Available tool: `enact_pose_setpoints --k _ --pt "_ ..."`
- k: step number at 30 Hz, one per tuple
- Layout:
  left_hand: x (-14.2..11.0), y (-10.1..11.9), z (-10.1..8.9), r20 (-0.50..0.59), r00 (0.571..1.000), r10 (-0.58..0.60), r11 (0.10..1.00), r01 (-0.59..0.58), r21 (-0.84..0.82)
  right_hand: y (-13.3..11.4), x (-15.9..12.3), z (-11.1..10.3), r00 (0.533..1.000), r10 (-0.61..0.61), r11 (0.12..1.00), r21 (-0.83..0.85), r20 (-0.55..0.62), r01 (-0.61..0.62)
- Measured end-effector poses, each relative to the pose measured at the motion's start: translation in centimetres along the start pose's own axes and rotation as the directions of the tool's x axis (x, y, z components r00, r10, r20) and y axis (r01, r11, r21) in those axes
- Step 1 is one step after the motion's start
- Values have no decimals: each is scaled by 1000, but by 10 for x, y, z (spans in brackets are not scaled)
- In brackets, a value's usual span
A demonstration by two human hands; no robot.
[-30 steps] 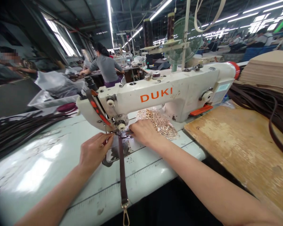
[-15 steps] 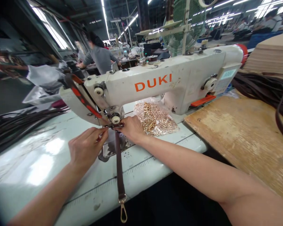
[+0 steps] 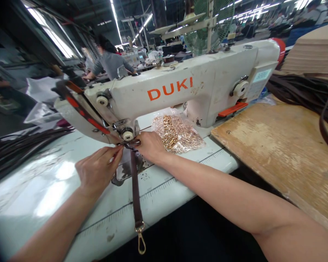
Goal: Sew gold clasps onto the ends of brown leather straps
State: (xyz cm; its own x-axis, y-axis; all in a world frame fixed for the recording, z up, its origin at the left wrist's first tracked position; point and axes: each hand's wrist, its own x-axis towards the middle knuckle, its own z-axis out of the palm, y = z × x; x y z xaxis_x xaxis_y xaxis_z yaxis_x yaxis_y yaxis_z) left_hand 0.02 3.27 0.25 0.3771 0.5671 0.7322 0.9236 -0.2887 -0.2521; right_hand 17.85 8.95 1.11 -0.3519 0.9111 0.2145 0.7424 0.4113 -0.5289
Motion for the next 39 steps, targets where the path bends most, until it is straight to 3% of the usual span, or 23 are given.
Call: enact_pose_setpoints --k 4,11,17,24,29,31,34,36,39 --pt "0 -1 2 4 1000 -4 1000 4 14 5 4 9 994 -39 984 170 -105 56" --pt "-2 -1 6 4 1000 13 999 -13 43 8 10 13 994 -6 969 245 -106 32" --pt "-6 -3 1 58 997 -55 997 58 -54 11 8 6 993 -81 982 165 -87 95" --pt "-3 4 -7 195 963 -188 940 234 -250 13 8 3 997 -51 995 80 -52 55" --pt "-2 2 -20 130 971 -199 940 227 -254 15 3 -2 991 -99 995 -39 -92 96" --pt "-1 -3 -19 135 944 -301 931 321 -175 15 2 -4 988 -133 988 -91 -84 125" --pt "1 -10 -13 256 868 -425 869 470 -152 14 1 -7 985 -164 985 -59 -50 161" --pt "1 -9 -10 328 873 -361 853 451 -262 13 1 -10 976 -216 976 37 -7 216" --pt "-4 1 -14 293 951 -98 883 218 -415 11 0 -15 954 -285 928 274 93 251"
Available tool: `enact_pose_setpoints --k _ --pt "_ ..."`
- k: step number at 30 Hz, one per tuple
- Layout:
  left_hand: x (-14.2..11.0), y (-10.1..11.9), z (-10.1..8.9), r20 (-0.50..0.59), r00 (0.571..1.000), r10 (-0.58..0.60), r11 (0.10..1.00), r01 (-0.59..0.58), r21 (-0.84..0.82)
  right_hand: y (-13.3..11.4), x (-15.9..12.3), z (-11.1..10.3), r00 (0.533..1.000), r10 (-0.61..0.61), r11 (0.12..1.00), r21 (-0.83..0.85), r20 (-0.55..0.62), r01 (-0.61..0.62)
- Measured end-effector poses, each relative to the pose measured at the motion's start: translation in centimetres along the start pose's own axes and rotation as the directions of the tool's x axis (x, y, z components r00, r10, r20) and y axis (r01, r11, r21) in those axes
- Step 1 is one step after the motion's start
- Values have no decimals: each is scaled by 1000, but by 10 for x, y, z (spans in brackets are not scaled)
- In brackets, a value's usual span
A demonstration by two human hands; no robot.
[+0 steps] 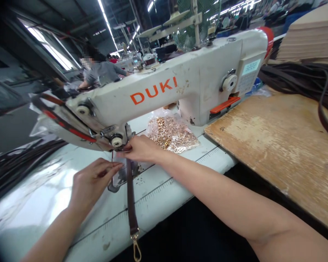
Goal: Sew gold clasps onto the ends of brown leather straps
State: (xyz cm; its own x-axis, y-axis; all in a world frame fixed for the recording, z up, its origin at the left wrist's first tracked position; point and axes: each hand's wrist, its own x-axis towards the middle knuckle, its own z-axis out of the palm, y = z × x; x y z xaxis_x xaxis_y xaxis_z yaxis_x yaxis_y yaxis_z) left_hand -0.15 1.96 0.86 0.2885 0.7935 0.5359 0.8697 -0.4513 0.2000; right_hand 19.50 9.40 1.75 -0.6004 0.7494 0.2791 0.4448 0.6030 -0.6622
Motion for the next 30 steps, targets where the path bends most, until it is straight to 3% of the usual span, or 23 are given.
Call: enact_pose_setpoints --k 2,4,7,9,13,19,24,27,30 --pt "-5 9 -1 -3 982 190 979 -189 77 -2 -1 -2 997 17 985 172 73 -29" --pt "-8 17 -5 -2 936 351 925 -347 155 -3 -2 -4 991 33 944 322 131 -74" --pt "-9 24 -13 -33 886 463 881 -456 125 -6 -4 -11 970 -8 862 493 242 -116" --pt "-9 26 -17 -91 895 436 900 -431 71 -8 -6 -18 941 -54 821 551 335 -149" --pt "-12 28 -19 -191 943 274 960 -280 -6 -12 -11 -29 869 -71 790 560 490 -251" --pt "-8 23 -15 15 975 221 947 -211 -244 -8 -12 -32 805 -63 792 520 590 -319" --pt "-3 20 -10 63 990 128 933 -99 -346 0 -8 -28 795 7 757 516 607 -401" --pt "-5 23 -10 85 983 162 924 -120 -362 2 -7 -27 793 40 751 505 608 -426" --pt "-7 23 -14 217 959 184 924 -93 -371 4 -7 -28 778 66 790 443 625 -423"
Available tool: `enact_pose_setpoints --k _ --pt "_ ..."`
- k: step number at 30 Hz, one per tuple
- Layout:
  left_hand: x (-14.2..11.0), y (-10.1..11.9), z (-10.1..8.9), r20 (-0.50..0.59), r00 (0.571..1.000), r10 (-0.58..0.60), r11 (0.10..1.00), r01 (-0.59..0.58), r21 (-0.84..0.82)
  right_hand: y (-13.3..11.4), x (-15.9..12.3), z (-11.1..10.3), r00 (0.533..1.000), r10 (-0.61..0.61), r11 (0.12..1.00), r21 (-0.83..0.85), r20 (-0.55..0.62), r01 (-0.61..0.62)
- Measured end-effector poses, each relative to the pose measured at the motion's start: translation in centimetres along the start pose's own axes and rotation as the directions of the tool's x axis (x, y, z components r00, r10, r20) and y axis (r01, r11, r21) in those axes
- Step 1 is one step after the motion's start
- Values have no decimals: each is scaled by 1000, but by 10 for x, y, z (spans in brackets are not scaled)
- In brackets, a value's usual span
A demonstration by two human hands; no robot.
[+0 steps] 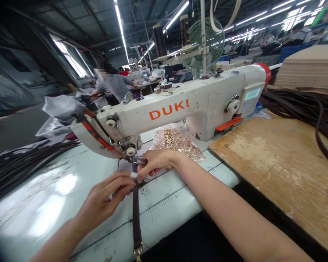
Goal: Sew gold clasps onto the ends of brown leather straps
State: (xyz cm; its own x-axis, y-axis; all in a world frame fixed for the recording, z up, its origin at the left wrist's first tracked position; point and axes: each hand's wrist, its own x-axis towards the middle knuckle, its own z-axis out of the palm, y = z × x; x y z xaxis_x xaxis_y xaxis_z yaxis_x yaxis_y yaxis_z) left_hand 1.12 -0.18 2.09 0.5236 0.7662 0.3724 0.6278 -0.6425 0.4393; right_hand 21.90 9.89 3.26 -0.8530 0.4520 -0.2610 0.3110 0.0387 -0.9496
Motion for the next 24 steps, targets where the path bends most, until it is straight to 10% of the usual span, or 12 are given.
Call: enact_pose_setpoints --k 6,10,15,24 --pt "8 -17 -6 -176 933 -313 936 334 112 1 4 -4 986 -44 981 -191 -162 13" --pt "14 -29 -6 -361 802 -477 837 540 94 3 13 -3 821 -189 839 -523 -538 -150" --pt "18 -30 2 -490 816 -307 857 461 231 10 27 4 677 -317 744 -617 -664 -257" --pt "20 -31 8 -621 766 -169 797 477 371 19 38 5 650 -376 673 -677 -661 -299"
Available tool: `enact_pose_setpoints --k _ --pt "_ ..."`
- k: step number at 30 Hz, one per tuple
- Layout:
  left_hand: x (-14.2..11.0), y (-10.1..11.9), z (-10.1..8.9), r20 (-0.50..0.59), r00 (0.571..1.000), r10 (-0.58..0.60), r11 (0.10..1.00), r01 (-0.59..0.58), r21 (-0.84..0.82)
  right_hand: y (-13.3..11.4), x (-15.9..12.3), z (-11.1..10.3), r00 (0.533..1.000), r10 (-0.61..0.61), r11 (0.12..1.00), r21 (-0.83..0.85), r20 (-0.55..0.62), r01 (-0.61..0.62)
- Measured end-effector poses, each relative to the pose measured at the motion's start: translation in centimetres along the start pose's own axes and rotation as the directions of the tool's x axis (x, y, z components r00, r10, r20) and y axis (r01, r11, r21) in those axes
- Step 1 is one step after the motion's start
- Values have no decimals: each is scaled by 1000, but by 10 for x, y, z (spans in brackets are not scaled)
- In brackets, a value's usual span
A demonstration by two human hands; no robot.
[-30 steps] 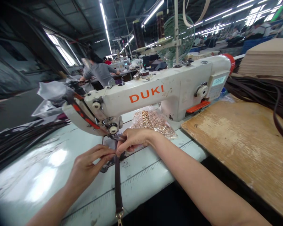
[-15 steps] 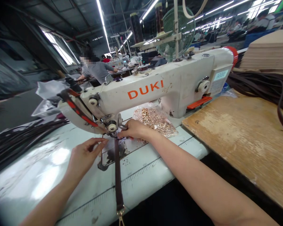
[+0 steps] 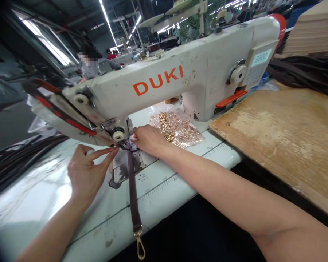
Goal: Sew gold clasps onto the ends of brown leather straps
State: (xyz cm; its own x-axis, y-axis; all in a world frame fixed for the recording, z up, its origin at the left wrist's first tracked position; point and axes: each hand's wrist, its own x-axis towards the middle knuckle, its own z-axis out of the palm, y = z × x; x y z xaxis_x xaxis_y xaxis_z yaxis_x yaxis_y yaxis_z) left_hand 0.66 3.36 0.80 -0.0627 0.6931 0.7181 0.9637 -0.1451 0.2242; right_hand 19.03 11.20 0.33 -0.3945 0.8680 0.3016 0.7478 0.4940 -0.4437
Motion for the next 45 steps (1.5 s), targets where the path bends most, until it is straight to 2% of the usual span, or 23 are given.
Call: enact_pose_setpoints --k 5,13,20,29,33,35,39,45 --pt "-1 3 0 -29 1000 0 1000 0 -4 1 0 2 1000 -11 1000 -4 8 12" --pt "-7 -4 3 -130 969 210 976 -199 92 -2 -3 -2 1000 -8 1000 2 12 8" --pt "-6 -5 -2 -62 959 276 937 -255 238 0 -3 -3 1000 -21 1000 12 11 21" --pt "-5 -8 -3 -17 950 310 919 -295 262 -2 -4 -3 1000 -14 1000 20 13 14" --pt "-5 -8 -1 -32 950 311 922 -293 251 -3 -2 -4 999 37 995 92 -22 -35" --pt "-5 -8 0 -44 946 320 922 -301 246 -4 -2 -5 998 55 987 149 -4 -54" --pt "-6 -9 2 -25 943 332 916 -316 245 -5 -2 -3 1000 10 968 249 29 -17" --pt "-5 -7 6 -1 943 334 912 -322 255 -10 -1 6 996 82 954 287 36 -89"
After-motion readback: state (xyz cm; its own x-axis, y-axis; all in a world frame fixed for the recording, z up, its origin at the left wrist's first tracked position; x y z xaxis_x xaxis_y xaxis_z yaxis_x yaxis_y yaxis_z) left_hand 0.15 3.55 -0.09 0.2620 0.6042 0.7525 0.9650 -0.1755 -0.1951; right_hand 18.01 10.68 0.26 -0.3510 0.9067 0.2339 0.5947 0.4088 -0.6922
